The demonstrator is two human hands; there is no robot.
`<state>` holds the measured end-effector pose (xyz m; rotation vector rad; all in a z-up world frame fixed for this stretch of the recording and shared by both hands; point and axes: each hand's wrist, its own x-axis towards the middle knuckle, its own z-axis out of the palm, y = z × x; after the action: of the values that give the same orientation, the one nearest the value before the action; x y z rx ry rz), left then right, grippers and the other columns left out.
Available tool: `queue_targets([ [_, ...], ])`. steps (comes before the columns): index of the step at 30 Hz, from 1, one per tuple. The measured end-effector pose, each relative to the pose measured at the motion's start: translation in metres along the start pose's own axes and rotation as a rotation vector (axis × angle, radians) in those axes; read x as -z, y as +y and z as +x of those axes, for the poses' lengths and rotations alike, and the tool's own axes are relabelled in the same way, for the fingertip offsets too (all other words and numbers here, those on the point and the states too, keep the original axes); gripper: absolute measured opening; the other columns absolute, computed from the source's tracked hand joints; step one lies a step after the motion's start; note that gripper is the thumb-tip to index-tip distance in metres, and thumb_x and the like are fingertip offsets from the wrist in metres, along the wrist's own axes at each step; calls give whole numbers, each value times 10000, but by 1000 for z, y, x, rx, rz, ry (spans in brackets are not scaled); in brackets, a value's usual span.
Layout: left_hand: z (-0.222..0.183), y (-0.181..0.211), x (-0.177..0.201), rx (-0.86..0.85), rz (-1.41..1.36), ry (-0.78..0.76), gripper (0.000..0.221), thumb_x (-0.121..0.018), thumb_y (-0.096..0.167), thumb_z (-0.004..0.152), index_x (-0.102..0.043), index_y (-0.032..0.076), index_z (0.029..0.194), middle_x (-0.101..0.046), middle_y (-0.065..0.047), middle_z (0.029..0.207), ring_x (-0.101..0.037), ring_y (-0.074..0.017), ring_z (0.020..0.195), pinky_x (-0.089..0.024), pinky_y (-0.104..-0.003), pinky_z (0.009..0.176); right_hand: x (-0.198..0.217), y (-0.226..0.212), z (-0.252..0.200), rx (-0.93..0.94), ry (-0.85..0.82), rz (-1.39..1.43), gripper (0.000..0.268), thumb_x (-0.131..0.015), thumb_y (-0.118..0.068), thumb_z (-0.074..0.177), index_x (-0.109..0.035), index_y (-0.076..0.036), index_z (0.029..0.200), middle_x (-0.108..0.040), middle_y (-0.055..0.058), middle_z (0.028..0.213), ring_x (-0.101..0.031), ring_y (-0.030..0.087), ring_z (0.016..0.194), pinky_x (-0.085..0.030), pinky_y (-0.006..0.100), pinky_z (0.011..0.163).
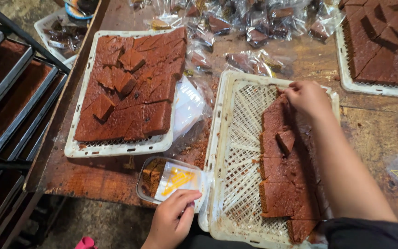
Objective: The person is picking up triangular brownie pieces from trays and placing them into individual plastic bags at a packaging station.
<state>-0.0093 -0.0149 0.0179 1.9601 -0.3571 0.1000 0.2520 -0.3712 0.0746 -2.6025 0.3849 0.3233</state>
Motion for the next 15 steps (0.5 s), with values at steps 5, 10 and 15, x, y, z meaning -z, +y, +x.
queue_targets([
  [5, -10, -5, 6, 73, 25, 24, 278, -561, 53, 911, -761, 44, 1105, -771, -112, 1113, -769, -216, 994, -594, -309, 810, -28, 20, 57, 117, 72, -219, 316, -691, -377, 965, -786, -106, 1099, -669, 226, 1192, -362, 436, 1381, -372, 605, 1091],
  [10, -14, -10, 9, 115, 24, 28, 269, -573, 35, 913, -765, 33, 1101, -775, -99, 1106, -765, -209, 1026, -596, -316, 883, -5, 10, 15, 74, 144, 142, 238, -647, -264, 1067, -741, -47, 1099, -747, 133, 1023, -672, 278, 840, -494, 461, 708],
  [15, 12, 34, 15, -82, -106, -82, 274, -557, 97, 969, -707, 29, 1187, -743, -168, 1144, -729, -282, 1048, -554, -368, 941, 5, 28, -42, -5, -3, 130, 224, -589, -106, 1038, -686, -34, 1226, -704, 174, 1207, -662, 312, 1060, -537, 447, 932],
])
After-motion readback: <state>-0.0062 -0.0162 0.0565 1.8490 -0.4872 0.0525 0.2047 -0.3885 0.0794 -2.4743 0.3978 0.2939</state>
